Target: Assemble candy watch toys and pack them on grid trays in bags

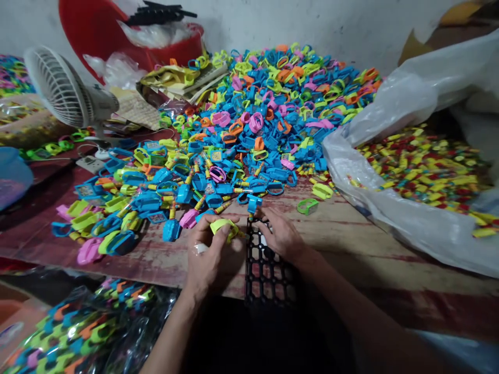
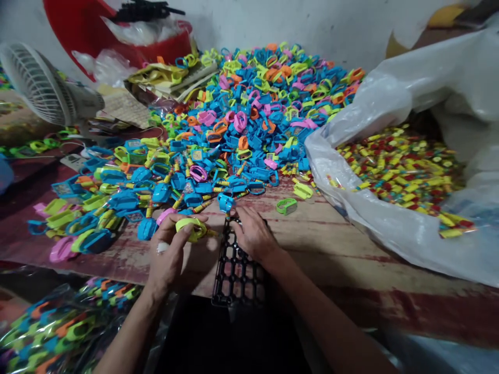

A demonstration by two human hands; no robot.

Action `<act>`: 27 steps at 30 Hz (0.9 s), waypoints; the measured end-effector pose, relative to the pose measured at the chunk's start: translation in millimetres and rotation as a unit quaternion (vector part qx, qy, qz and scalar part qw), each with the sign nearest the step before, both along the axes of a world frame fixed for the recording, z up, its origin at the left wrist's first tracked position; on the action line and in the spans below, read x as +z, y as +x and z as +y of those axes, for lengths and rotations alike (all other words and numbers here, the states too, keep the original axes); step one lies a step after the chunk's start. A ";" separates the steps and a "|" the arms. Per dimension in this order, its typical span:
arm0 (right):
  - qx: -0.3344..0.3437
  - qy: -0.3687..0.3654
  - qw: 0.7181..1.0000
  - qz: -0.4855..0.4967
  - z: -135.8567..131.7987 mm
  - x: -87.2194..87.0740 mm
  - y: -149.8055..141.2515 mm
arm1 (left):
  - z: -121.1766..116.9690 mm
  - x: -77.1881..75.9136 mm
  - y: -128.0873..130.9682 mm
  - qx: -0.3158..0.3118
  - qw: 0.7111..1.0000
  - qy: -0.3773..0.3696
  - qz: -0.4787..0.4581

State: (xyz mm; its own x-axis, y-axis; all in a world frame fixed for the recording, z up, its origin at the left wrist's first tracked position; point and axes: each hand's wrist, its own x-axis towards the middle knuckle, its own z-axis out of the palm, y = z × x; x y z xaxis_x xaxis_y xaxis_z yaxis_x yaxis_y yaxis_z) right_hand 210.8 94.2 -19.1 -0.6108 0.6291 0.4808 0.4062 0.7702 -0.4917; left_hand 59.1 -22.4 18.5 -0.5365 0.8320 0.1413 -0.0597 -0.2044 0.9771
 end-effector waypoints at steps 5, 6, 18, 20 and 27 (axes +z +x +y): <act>0.034 -0.010 0.999 0.014 -50.4 25.2 12.9 | 1.9 8.2 20.6 -0.017 1.000 0.018 -0.006; 0.031 -0.021 0.999 0.015 -56.1 25.9 12.8 | 2.4 9.6 25.9 -0.028 0.999 0.020 -0.013; -0.172 -0.171 0.966 0.093 -9.0 -9.7 26.1 | 40.5 -22.8 0.4 -0.063 0.985 -0.034 0.155; -0.158 -0.201 0.960 0.111 -6.4 -16.8 19.2 | 49.5 -32.5 -0.7 -0.111 0.955 -0.030 0.274; -0.160 -0.234 0.951 0.124 -3.4 -27.6 17.9 | 52.7 -50.2 4.0 -0.115 0.916 -0.089 0.375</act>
